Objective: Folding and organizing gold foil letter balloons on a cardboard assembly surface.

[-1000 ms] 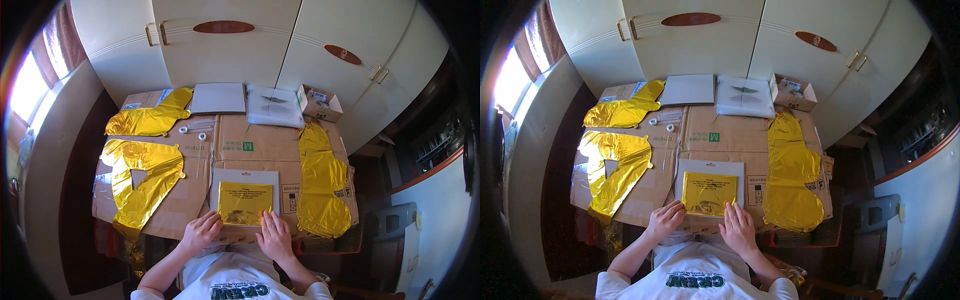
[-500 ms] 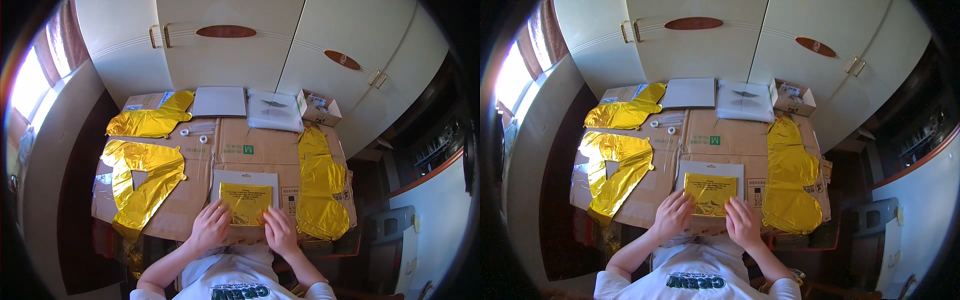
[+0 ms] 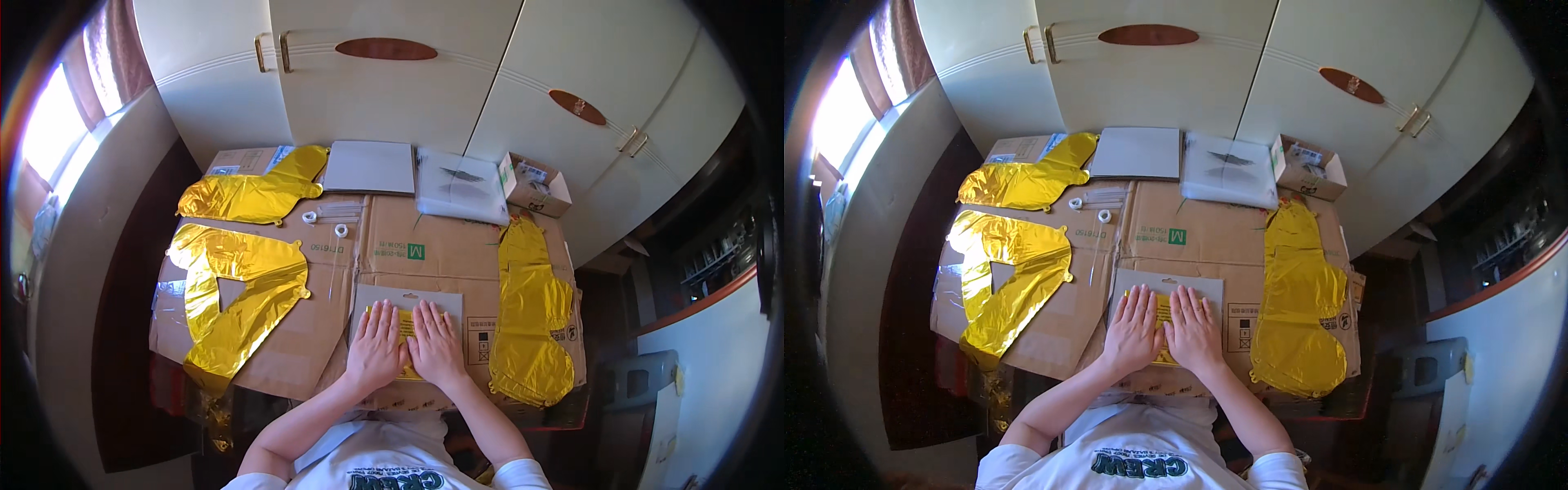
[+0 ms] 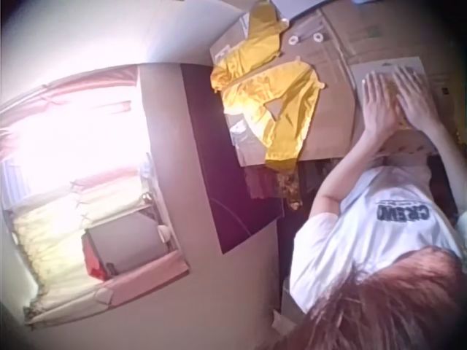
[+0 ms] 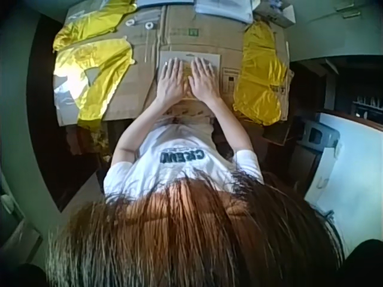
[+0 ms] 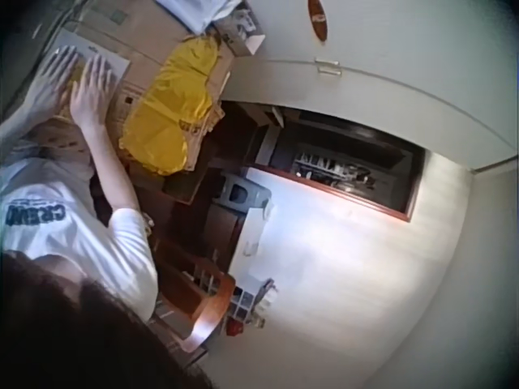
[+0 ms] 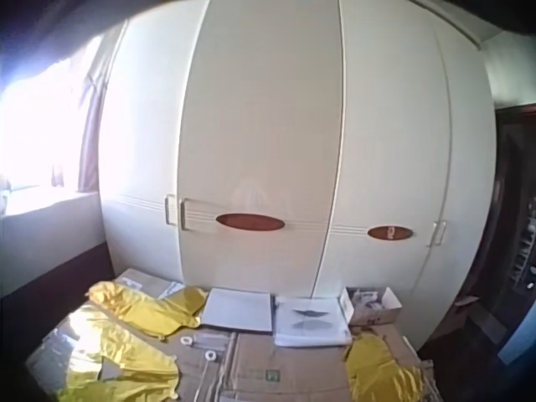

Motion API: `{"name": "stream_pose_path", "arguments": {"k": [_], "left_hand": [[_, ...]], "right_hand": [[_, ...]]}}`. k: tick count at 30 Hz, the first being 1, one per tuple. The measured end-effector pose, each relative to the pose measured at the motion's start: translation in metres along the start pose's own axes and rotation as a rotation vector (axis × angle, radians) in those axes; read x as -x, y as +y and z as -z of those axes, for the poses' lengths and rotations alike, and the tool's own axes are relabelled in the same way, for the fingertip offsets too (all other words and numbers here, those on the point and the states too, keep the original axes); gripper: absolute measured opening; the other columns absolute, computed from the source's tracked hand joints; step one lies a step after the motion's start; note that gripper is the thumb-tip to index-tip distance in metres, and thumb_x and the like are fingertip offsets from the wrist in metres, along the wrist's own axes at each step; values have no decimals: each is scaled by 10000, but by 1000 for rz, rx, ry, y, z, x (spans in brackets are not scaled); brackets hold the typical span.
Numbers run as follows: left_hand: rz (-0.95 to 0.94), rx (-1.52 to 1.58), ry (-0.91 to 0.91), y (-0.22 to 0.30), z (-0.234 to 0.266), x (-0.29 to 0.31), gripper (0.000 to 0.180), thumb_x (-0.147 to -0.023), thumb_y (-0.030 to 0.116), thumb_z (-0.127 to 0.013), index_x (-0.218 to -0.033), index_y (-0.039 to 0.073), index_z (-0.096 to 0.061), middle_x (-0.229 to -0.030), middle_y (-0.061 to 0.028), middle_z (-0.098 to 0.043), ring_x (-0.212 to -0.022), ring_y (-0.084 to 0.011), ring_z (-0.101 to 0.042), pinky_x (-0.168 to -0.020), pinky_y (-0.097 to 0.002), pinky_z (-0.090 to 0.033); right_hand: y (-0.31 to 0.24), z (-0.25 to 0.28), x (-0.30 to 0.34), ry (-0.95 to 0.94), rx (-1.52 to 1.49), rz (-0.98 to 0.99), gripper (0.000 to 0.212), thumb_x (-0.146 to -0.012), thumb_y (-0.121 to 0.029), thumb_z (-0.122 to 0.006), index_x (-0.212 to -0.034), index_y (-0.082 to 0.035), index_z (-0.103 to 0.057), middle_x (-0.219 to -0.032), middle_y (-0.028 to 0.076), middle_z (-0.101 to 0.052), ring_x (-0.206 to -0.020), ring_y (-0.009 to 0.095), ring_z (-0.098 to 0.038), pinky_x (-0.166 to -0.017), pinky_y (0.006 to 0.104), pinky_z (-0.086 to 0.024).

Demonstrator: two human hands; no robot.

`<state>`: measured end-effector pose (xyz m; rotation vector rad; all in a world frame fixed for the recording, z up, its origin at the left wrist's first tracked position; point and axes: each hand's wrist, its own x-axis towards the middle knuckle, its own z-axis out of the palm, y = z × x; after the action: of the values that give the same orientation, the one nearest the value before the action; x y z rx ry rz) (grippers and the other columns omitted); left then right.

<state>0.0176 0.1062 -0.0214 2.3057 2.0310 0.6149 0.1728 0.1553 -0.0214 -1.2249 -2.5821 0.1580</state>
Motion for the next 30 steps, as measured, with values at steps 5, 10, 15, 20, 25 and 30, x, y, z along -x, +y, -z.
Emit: {"name": "stream_pose_path", "arguments": {"k": [5, 10, 15, 20, 25, 30], "left_hand": [[25, -12, -61, 2, 2, -1, 643, -915, 357, -439, -1396, -68, -397, -1465, -274, -363, -1396, -422, -291, -1161, -490, -201], [42, -27, -88, 4, 5, -2, 646, -921, 363, -432, -1397, -73, -393, -1464, -282, -359, -1394, -444, -280, -1158, -525, -183], [43, -21, -82, 2, 5, 0, 652, -912, 367, -463, -1388, -74, -399, -1462, -290, -353, -1395, -447, -276, -1153, -541, -179], [25, 277, 44, -30, 18, -15, 630, -852, 281, -609, -1344, -72, -433, -1405, -286, -421, -1366, -432, -337, -1109, -491, -308], [103, 16, 211, -105, 44, -86, 156, -810, 168, -647, -931, 70, -660, -958, -117, -594, -927, -318, -589, -793, -415, -504], [115, -85, 290, -158, 19, -124, 88, -794, 158, -622, -832, 85, -650, -871, -97, -591, -883, -296, -605, -725, -420, -519]], "right_hand": [[0, 0, 1, -28, -8, -23, 599, -963, -330, -423, -1458, -4, -333, -1521, 184, -320, -1416, 316, -294, -1164, 478, -208], [-1, 1, -1, -50, 2, -27, 607, -960, -332, -422, -1463, -7, -324, -1523, 183, -316, -1418, 317, -290, -1164, 478, -208], [-1, 1, -2, -15, -9, -4, 593, -947, -324, -473, -1434, -2, -370, -1514, 184, -329, -1408, 322, -308, -1155, 493, -224], [4, 31, 8, 14, -135, 196, 598, -879, -382, -618, -1347, -32, -492, -1462, 171, -408, -1381, 328, -352, -1131, 510, -267], [1, 59, 27, -58, -27, 376, 622, -780, -471, -721, -1265, -105, -589, -1332, 86, -539, -1251, 255, -488, -1017, 420, -422], [-3, 50, 37, 61, 13, 459, 386, -813, -329, -708, -1118, -99, -651, -1161, 46, -627, -1081, 200, -592, -904, 349, -500]]}}
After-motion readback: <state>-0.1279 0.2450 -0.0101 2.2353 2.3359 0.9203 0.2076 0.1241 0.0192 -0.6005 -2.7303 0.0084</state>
